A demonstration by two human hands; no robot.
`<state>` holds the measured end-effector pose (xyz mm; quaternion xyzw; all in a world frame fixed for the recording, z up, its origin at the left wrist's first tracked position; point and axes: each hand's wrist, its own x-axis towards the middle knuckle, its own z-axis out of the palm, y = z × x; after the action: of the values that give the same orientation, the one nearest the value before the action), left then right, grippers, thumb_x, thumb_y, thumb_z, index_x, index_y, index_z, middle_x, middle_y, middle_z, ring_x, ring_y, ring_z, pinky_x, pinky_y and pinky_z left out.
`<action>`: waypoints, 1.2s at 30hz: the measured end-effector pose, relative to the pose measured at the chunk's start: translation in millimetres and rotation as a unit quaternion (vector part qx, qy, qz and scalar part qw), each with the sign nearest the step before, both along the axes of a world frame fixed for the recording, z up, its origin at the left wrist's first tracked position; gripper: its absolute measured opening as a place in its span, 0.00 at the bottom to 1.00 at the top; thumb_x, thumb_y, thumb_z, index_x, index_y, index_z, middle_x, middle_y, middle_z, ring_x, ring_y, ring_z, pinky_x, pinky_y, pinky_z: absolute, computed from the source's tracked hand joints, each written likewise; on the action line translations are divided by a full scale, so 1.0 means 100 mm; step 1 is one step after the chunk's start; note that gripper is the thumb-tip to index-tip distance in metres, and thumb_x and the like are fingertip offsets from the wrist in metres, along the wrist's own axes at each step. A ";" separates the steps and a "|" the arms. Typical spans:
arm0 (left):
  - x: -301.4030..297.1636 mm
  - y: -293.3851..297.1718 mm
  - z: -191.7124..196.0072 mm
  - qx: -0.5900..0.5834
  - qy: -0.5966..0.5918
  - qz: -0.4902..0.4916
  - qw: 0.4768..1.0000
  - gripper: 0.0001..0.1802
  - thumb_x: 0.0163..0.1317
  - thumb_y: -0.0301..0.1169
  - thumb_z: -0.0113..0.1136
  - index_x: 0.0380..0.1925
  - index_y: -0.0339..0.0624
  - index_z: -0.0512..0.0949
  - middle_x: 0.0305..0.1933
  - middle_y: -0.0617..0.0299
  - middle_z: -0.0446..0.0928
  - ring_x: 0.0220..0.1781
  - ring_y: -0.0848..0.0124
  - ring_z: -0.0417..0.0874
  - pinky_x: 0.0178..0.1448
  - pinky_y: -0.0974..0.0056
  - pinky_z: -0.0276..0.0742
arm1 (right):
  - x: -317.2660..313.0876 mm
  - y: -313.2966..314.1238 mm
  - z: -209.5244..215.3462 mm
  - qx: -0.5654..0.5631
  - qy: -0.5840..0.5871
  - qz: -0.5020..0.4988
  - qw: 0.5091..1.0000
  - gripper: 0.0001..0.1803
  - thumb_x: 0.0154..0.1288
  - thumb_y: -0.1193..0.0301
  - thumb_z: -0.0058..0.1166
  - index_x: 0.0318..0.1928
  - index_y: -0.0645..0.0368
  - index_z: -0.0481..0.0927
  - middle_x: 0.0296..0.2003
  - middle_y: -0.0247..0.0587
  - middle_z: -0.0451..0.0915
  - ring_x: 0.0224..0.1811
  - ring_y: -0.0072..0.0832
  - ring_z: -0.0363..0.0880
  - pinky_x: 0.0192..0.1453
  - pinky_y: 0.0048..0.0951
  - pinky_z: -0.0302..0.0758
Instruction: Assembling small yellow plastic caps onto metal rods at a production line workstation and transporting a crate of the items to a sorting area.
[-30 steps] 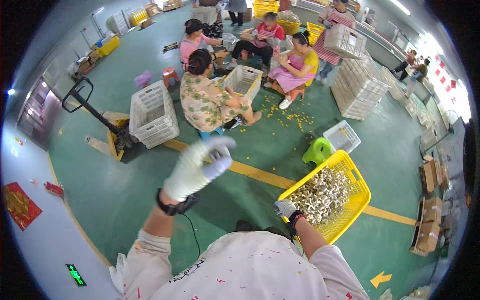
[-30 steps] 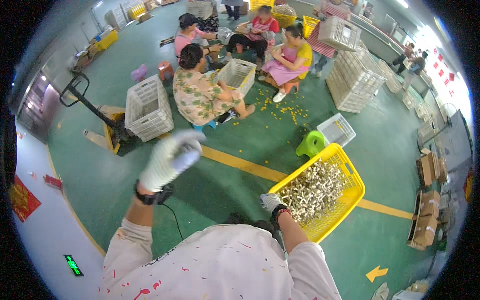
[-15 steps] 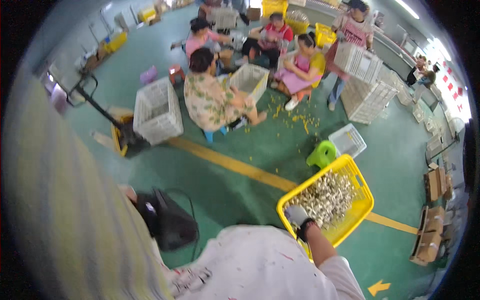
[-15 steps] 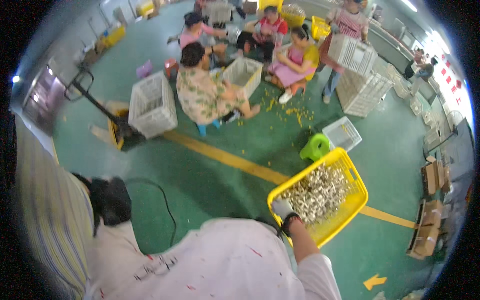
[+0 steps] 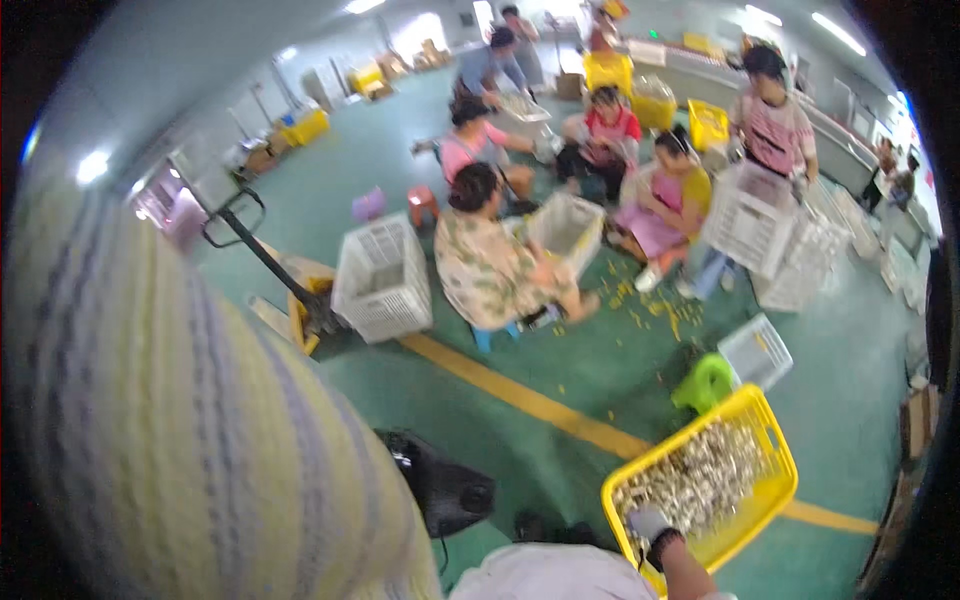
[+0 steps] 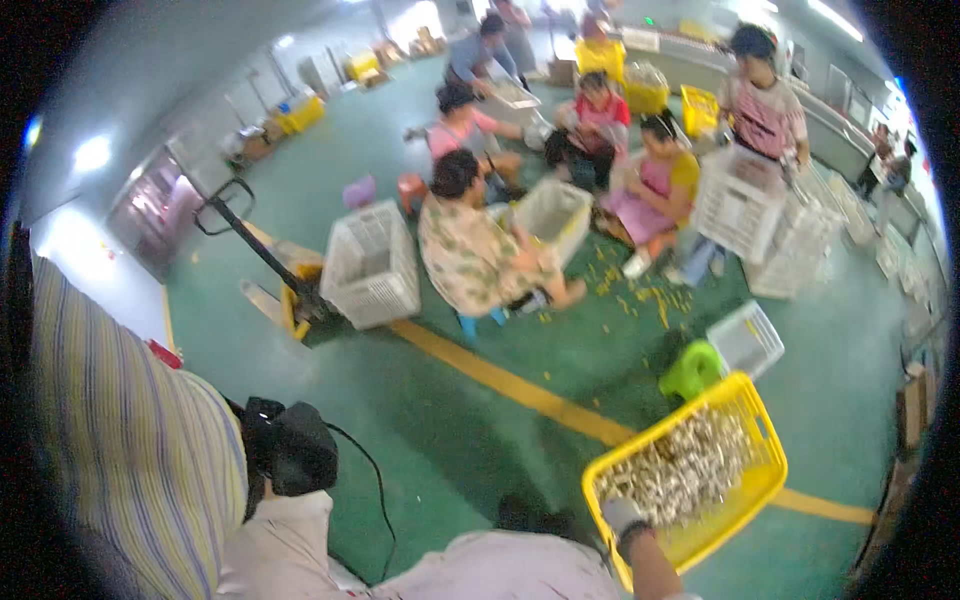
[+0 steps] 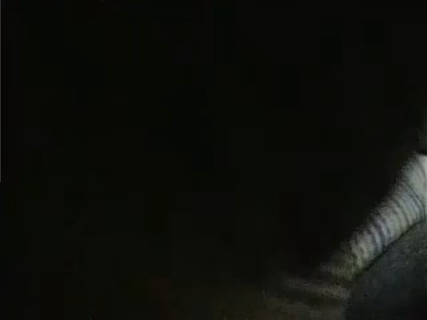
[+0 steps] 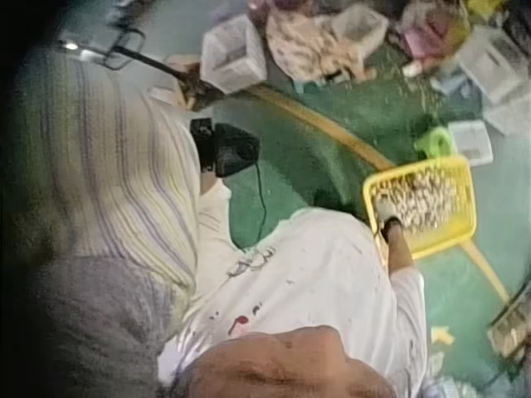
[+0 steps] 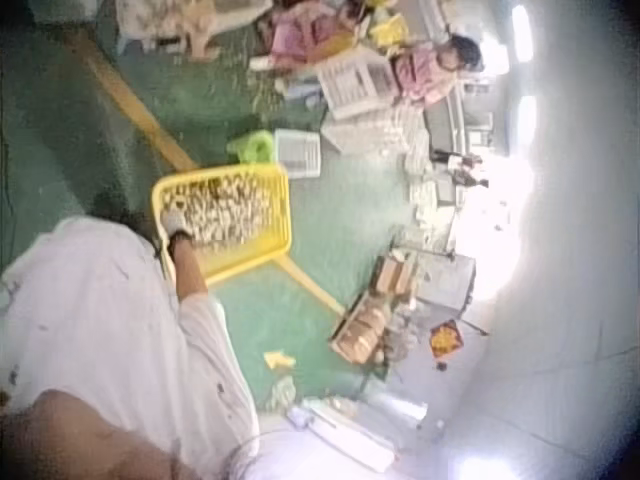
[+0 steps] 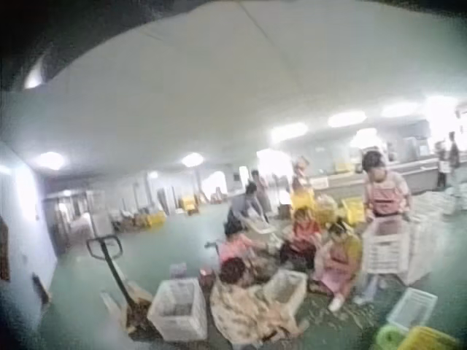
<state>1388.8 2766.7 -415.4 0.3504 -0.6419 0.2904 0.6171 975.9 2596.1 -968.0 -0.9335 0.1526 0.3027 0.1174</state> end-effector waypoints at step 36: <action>-1.25 2.24 -4.77 0.915 0.222 0.123 0.313 0.17 0.56 0.40 0.52 0.42 0.46 0.80 0.45 0.51 0.79 0.48 0.55 0.79 0.53 0.59 0.73 | -0.02 0.44 0.47 0.111 0.078 -0.324 0.936 0.25 0.59 0.53 0.41 0.34 0.61 0.82 0.32 0.54 0.80 0.37 0.47 0.80 0.45 0.42 0.74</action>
<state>1264.0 2990.9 -891.9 0.8177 -0.2868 -0.4986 -0.0210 973.9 2639.7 -920.7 -0.7883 0.4206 0.3348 0.2994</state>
